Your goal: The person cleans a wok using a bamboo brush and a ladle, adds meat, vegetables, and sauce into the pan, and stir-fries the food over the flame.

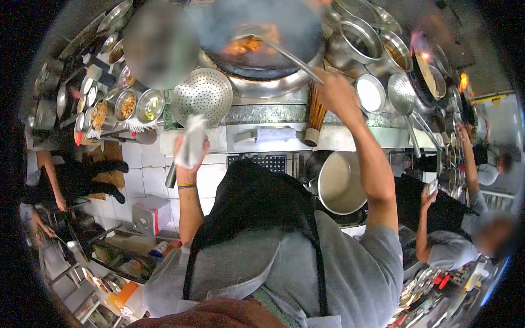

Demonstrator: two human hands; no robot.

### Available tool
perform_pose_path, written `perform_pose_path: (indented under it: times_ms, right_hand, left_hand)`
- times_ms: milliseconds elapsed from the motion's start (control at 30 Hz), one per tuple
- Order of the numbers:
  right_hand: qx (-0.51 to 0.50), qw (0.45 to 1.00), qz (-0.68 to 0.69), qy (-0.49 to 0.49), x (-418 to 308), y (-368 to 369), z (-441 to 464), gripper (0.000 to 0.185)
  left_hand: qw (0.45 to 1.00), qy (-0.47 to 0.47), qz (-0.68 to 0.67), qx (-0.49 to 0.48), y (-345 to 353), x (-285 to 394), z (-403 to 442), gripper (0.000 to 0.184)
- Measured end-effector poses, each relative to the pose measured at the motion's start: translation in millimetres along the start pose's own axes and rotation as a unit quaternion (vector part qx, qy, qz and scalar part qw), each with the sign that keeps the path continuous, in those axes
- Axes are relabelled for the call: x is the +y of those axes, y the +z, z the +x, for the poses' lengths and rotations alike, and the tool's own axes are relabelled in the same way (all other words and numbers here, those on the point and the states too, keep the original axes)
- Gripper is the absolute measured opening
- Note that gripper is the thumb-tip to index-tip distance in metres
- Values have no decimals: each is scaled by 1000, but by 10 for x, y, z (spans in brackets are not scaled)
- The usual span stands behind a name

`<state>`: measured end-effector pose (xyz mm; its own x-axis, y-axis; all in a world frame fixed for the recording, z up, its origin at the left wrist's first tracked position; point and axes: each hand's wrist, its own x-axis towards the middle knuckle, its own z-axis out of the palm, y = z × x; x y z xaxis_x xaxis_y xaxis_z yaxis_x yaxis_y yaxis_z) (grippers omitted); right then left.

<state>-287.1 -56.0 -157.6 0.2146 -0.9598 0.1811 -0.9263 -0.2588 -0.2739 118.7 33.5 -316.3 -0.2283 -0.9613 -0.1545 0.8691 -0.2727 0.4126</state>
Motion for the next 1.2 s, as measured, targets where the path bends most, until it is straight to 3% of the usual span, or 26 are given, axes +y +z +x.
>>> perform_pose_path:
  times_ms: [33, 67, 167, 200, 233, 267, 300, 333, 367, 433, 467, 500, 567, 600, 667, 767, 900, 967, 1033, 1067, 1100, 1133, 1167, 1200]
  right_hand:
    - [24, 1000, 0, 4, 77, -10, -183, 43]
    - [49, 999, 0, 8, 101, 19, -338, 44]
    - [89, 980, 88, 154, 63, 282, -668, 45]
    - [100, 983, 100, 119, 121, 457, -715, 43]
    - [116, 983, 114, 88, 151, 634, -763, 42]
    - [68, 973, 131, 180, 86, 772, -727, 40]
    - [86, 957, 184, 208, -3, 924, -695, 42]
    - [83, 952, 185, 230, -88, 1060, -641, 42]
    - [78, 947, 187, 251, -130, 1131, -629, 42]
    - [90, 940, 222, 244, -46, 1111, -669, 41]
    - [97, 936, 239, 237, 14, 1084, -651, 41]
    - [116, 946, 203, 225, 50, 1034, -659, 40]
    - [149, 959, 130, 201, 39, 883, -716, 38]
    - [158, 962, 75, 211, -41, 808, -688, 40]
    - [132, 962, 99, 217, -170, 784, -562, 40]
    - [120, 959, 112, 231, -28, 1072, -429, 43]
    - [150, 957, 146, 202, 171, 1215, -494, 42]
    - [87, 952, 122, 266, -34, 806, -540, 41]
    - [104, 967, 110, 206, 206, 729, -756, 43]
    - [64, 956, 136, 251, 186, 531, -807, 44]
    - [50, 975, 98, 195, 356, 422, -930, 47]
    - [19, 967, 107, 232, 145, 117, -945, 49]
    - [-6, 964, 88, 252, 149, -70, -983, 52]
    - [-31, 960, 67, 271, 163, -259, -1022, 55]
  left_hand:
    - [992, -9, -114, -58, -159, 64, -56, 72]
    - [991, 35, -109, -66, 223, 152, -131, 76]
    - [981, 54, -82, -167, 494, 411, -102, 86]
    - [980, 33, -122, -152, 572, 464, -119, 98]
    - [955, -14, -183, -234, 599, 436, -1, 100]
    - [917, -66, -241, -311, 653, 387, 185, 102]
    - [904, -98, -261, -324, 727, 291, 294, 104]
    - [890, -131, -279, -335, 837, 200, 396, 105]
    - [903, -172, -287, -271, 961, 32, 422, 104]
    - [855, -292, -403, -145, 1163, -346, 424, 96]
    - [835, -335, -389, -198, 1077, -557, 566, 93]
    - [830, -357, -396, -163, 1226, -604, 507, 84]
    - [917, -274, -276, -84, 1478, -580, 509, 70]
    - [934, -264, -228, -75, 1442, -561, 561, 64]
    - [961, -239, -127, -53, 1245, -463, 724, 53]
    - [969, -224, -88, -56, 510, -411, 991, 54]
    - [985, -166, -44, 16, 756, -72, 1136, 60]
    - [982, -169, -30, 76, 917, 45, 1368, 65]
    - [983, -171, -8, -69, 748, -12, 1765, 53]
    - [982, -177, 53, -44, 772, -137, 1972, 46]
    - [978, -174, 114, -8, 807, -271, 2130, 38]
    - [929, -8, 346, -127, 797, -323, 2097, 43]
    - [783, 141, 569, -209, 760, -392, 2116, 59]
    - [724, 231, 606, -234, 686, -488, 2168, 57]
